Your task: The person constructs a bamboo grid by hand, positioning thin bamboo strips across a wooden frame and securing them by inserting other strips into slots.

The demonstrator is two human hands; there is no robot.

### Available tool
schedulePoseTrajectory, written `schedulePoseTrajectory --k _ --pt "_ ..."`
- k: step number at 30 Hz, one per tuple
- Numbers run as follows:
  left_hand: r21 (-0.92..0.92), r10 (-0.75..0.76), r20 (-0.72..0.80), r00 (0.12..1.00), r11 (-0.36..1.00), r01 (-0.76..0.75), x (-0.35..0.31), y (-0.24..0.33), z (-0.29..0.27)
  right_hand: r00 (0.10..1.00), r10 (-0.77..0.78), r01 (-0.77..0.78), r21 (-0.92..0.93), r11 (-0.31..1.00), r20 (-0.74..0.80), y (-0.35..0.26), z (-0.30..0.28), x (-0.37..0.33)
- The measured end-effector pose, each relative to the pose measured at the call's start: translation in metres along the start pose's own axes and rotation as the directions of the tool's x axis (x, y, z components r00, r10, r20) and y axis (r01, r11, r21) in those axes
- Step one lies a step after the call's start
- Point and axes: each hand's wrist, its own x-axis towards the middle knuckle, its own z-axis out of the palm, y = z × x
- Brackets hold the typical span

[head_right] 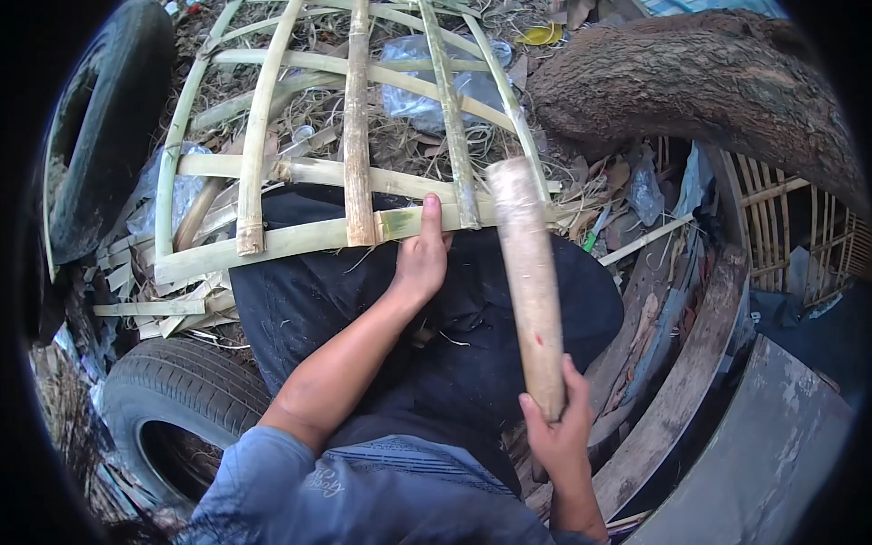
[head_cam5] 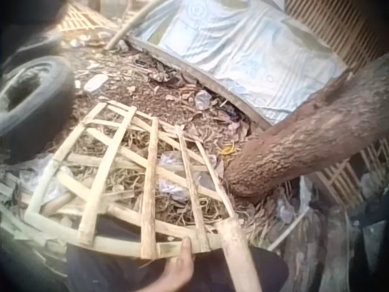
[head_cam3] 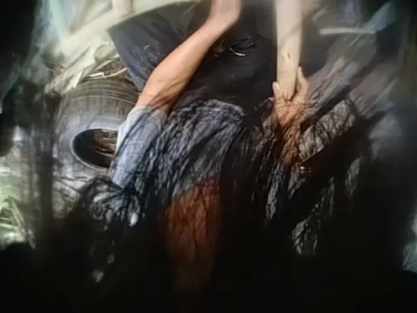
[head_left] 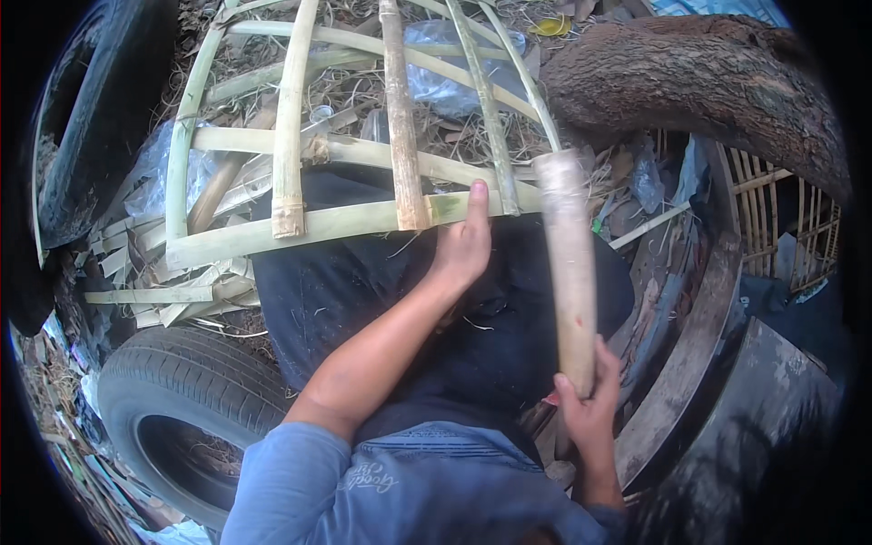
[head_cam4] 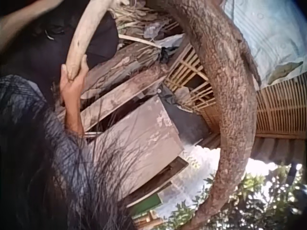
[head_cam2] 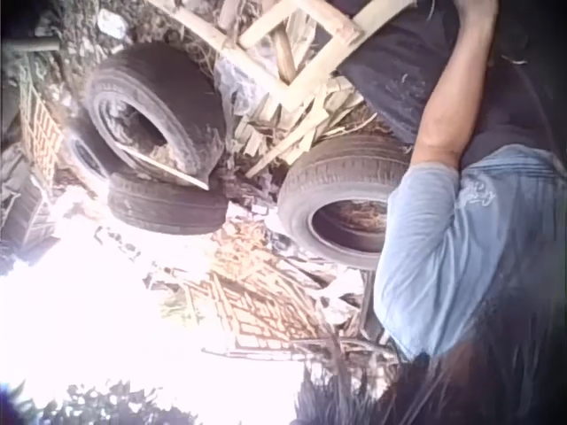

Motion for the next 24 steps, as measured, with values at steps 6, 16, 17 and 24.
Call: schedulePoseTrajectory --k 6,16,17,24 --pt "0.002 -0.254 0.080 0.964 0.967 0.255 0.013 0.013 -0.010 0.965 0.092 -0.118 0.091 0.989 0.247 0.000 0.001 0.009" --pt "-0.023 -0.210 0.091 0.973 0.977 0.213 0.016 0.004 -0.002 0.991 0.130 -0.122 0.293 0.948 -0.008 -0.008 -0.006 0.001" --pt "-0.012 -0.212 0.103 0.972 0.977 0.215 0.016 0.008 -0.001 0.991 0.131 -0.119 0.305 0.945 -0.016 -0.003 -0.007 -0.001" --pt "-0.005 -0.287 0.143 0.947 0.957 0.291 0.011 0.016 -0.013 0.964 0.230 -0.264 0.362 0.894 0.137 -0.008 0.003 0.004"
